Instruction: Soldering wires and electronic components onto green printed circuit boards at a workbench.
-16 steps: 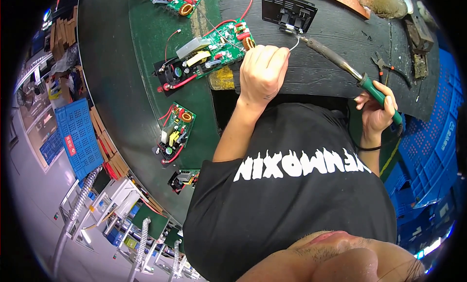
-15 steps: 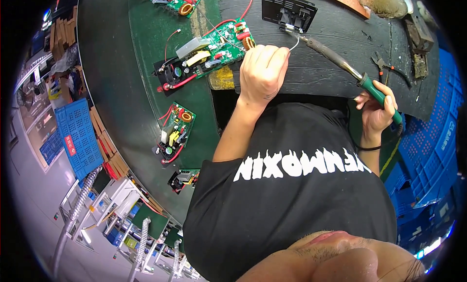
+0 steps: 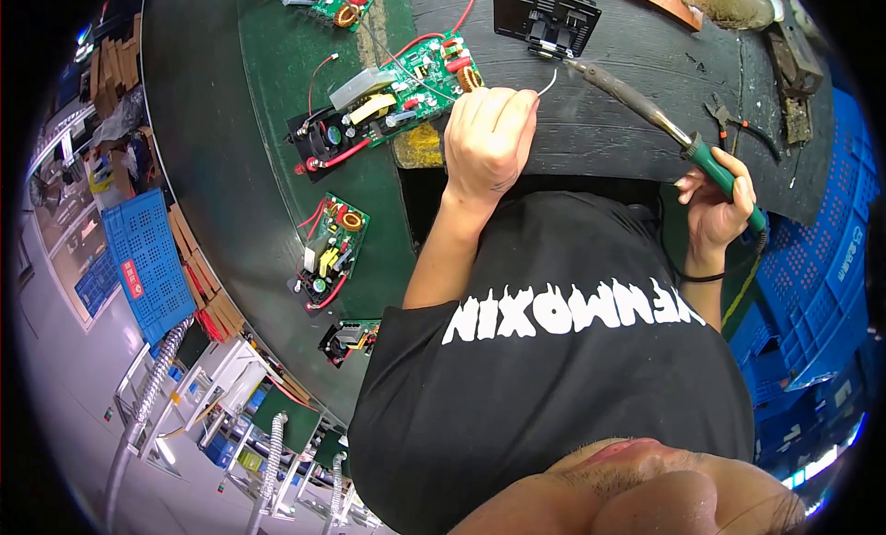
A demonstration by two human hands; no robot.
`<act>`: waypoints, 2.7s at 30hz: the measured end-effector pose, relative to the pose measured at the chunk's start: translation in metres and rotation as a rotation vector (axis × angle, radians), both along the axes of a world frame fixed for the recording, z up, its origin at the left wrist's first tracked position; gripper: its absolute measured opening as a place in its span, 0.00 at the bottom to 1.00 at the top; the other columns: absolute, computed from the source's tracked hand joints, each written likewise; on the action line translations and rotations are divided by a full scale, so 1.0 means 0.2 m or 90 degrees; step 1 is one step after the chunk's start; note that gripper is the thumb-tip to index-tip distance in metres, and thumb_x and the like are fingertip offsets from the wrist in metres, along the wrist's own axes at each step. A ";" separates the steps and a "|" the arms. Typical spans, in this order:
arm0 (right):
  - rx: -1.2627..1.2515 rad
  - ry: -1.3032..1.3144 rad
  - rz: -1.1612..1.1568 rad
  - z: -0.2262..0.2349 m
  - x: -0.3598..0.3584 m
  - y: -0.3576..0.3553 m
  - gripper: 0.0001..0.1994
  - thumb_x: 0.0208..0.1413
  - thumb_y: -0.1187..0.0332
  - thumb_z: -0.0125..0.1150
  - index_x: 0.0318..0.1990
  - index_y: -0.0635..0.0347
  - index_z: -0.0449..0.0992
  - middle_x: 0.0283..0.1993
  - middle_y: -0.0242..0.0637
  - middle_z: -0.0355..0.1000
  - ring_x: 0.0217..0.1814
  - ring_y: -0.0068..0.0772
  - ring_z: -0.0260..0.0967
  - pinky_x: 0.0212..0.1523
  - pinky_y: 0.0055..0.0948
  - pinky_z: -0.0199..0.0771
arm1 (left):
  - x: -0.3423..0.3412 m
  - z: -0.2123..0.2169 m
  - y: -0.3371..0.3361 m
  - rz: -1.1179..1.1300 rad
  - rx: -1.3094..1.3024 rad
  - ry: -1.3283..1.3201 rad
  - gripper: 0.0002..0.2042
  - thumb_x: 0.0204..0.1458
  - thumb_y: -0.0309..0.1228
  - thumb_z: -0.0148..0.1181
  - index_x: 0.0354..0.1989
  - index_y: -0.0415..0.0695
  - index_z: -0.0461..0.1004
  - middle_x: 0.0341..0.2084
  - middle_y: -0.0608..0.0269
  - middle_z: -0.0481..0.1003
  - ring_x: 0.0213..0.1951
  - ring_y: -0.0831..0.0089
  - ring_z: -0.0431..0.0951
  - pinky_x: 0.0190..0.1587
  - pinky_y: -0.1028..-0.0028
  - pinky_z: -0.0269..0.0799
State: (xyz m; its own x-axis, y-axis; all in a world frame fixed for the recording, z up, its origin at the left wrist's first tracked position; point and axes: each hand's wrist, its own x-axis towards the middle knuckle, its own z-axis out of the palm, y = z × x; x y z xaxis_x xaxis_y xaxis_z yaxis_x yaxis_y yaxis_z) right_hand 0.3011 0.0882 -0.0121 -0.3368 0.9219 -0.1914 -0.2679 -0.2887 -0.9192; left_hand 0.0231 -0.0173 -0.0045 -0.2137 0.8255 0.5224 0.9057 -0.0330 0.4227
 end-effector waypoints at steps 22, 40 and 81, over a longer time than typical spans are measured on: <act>-0.024 -0.024 -0.021 0.00 0.02 0.00 0.27 0.57 0.53 0.43 0.48 0.72 0.72 0.27 0.51 0.73 0.22 0.38 0.73 0.19 0.25 0.72 | 0.02 -0.01 0.06 -0.019 0.017 -0.027 0.08 0.42 0.22 0.64 0.32 0.40 0.75 0.25 0.63 0.72 0.27 0.66 0.71 0.31 0.69 0.67; -0.030 -0.027 -0.013 0.01 -0.01 0.00 0.27 0.57 0.53 0.43 0.48 0.73 0.72 0.26 0.52 0.73 0.22 0.38 0.73 0.20 0.26 0.73 | 0.01 -0.02 0.06 -0.011 0.014 -0.027 0.08 0.42 0.22 0.65 0.32 0.40 0.76 0.25 0.63 0.72 0.27 0.66 0.71 0.32 0.70 0.67; -0.044 0.031 -0.012 0.01 0.03 0.06 0.26 0.60 0.52 0.38 0.49 0.66 0.73 0.29 0.48 0.73 0.24 0.38 0.71 0.19 0.25 0.69 | 0.03 0.00 0.11 0.023 0.043 -0.046 0.08 0.43 0.23 0.66 0.33 0.41 0.77 0.27 0.63 0.71 0.28 0.65 0.72 0.32 0.70 0.68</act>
State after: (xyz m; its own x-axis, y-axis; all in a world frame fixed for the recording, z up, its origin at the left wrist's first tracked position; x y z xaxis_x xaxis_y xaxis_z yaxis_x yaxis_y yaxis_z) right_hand 0.3076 0.0995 -0.0105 -0.3295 0.9136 -0.2384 -0.3177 -0.3451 -0.8832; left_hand 0.0282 0.0044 -0.0044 -0.2822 0.7802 0.5583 0.8741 -0.0307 0.4848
